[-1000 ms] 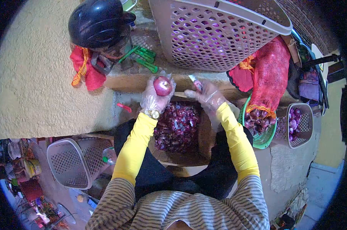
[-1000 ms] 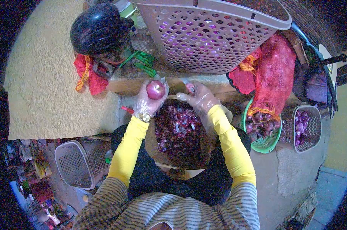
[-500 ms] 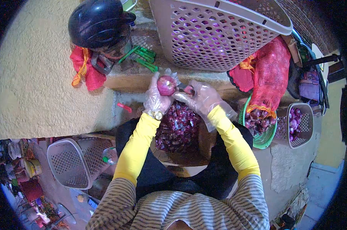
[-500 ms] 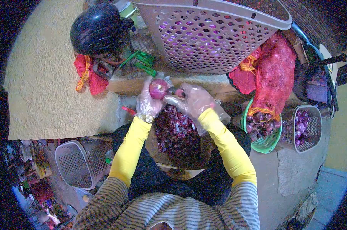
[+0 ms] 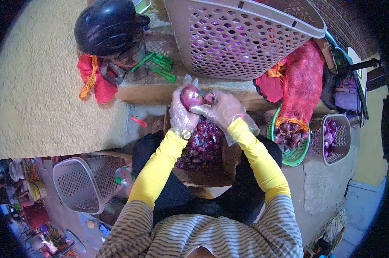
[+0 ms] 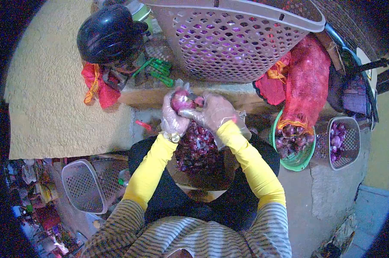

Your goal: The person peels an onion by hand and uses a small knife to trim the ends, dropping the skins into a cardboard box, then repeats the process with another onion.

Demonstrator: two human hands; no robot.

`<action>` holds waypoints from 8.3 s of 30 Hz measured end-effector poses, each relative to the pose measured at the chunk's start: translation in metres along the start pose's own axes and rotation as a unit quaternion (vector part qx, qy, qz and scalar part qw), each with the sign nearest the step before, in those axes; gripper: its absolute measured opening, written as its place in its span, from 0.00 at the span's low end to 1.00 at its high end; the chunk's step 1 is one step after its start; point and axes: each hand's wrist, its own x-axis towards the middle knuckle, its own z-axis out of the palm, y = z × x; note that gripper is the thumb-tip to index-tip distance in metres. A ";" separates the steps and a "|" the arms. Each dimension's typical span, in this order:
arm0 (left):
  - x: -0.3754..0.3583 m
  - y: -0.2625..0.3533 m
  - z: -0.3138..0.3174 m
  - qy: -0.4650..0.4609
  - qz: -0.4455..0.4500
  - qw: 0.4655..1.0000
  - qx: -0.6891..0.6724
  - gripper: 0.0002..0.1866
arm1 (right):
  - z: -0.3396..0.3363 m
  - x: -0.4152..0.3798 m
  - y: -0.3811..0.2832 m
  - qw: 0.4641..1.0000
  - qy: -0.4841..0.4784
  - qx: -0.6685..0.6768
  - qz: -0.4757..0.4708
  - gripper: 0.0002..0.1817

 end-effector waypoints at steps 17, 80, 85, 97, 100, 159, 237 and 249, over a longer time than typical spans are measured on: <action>-0.001 0.000 0.002 -0.018 -0.020 0.998 0.052 0.26 | -0.002 0.007 0.016 0.995 -0.024 0.072 -0.058 0.31; -0.006 -0.001 -0.022 0.038 -0.166 0.984 0.053 0.20 | -0.010 -0.004 0.018 0.995 -0.041 -0.043 -0.080 0.42; -0.007 -0.002 -0.019 0.055 -0.179 0.981 0.055 0.18 | -0.005 -0.004 0.022 0.990 -0.035 -0.095 -0.099 0.40; -0.005 -0.003 -0.016 0.066 -0.182 0.981 0.009 0.15 | -0.006 -0.006 0.014 0.995 -0.036 -0.066 -0.058 0.39; -0.017 -0.014 -0.015 0.041 -0.018 0.975 0.217 0.17 | -0.001 -0.005 0.016 0.995 -0.045 -0.066 -0.052 0.39; -0.006 -0.008 -0.002 0.074 -0.096 0.986 0.118 0.18 | 0.028 0.000 0.038 0.994 -0.060 0.082 -0.051 0.37; -0.013 0.040 0.010 -0.072 -0.114 0.918 0.373 0.26 | -0.010 0.006 0.029 0.982 -0.039 -0.051 -0.180 0.35; -0.017 0.049 0.009 -0.067 -0.184 0.891 0.410 0.30 | -0.010 0.005 0.028 0.982 -0.027 -0.048 -0.180 0.30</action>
